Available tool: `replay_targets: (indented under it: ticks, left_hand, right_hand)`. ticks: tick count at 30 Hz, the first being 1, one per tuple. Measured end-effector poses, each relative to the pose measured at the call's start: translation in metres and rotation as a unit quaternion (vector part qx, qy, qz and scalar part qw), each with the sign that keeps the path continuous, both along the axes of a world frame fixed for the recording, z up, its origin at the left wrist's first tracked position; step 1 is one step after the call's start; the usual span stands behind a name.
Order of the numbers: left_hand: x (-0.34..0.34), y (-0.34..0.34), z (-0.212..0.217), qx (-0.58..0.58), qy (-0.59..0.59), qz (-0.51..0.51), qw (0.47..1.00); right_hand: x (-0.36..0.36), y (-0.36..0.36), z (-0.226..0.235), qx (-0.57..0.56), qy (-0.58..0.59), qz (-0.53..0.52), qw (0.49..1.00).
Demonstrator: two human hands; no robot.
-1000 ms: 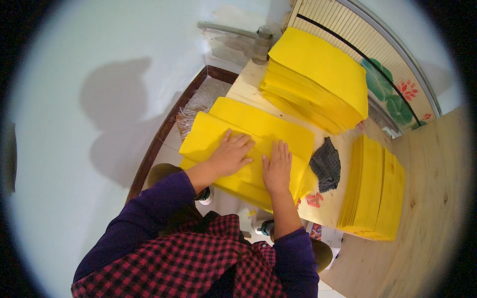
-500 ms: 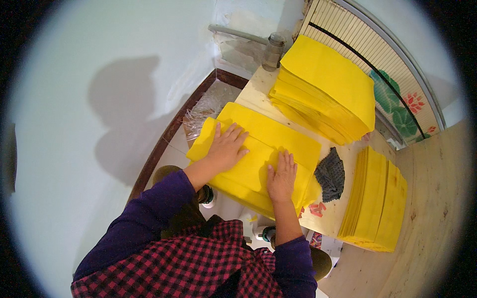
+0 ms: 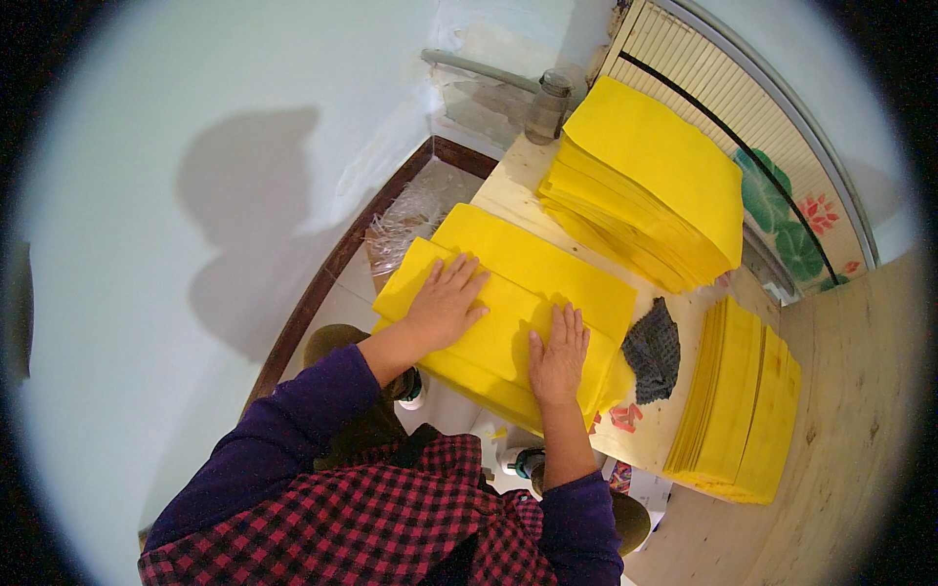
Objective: The person folds yellow cloths one by one on a table, aligning edges and pressing folds flat. The folded cloths are stacked into a neat pile on the table.
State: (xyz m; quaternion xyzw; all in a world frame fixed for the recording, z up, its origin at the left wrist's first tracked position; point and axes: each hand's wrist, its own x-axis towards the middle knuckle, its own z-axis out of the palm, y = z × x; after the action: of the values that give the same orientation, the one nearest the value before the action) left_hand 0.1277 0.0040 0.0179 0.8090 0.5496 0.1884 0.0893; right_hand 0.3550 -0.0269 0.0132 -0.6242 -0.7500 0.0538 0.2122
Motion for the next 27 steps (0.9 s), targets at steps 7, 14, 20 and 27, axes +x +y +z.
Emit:
replay_targets:
  ticks: [7, 14, 20, 27]
  left_hand:
    - [-0.002, -0.004, -0.003, -0.019, -0.015, 0.0, 1.0]
    - [-0.002, -0.003, -0.006, -0.02, 0.003, 0.006, 1.0]
    - [-0.002, -0.002, -0.009, -0.009, -0.014, 0.007, 1.0]
    - [-0.004, -0.003, -0.008, -0.012, -0.026, 0.003, 1.0]
  right_hand:
    - [0.0, -0.002, 0.001, -0.01, -0.001, 0.005, 1.0]
    - [0.004, -0.003, 0.002, -0.035, 0.005, 0.018, 0.999]
    - [0.002, -0.005, 0.004, -0.039, -0.007, 0.023, 0.999]
    - [-0.011, 0.0, 0.014, -0.018, -0.053, 0.038, 0.998]
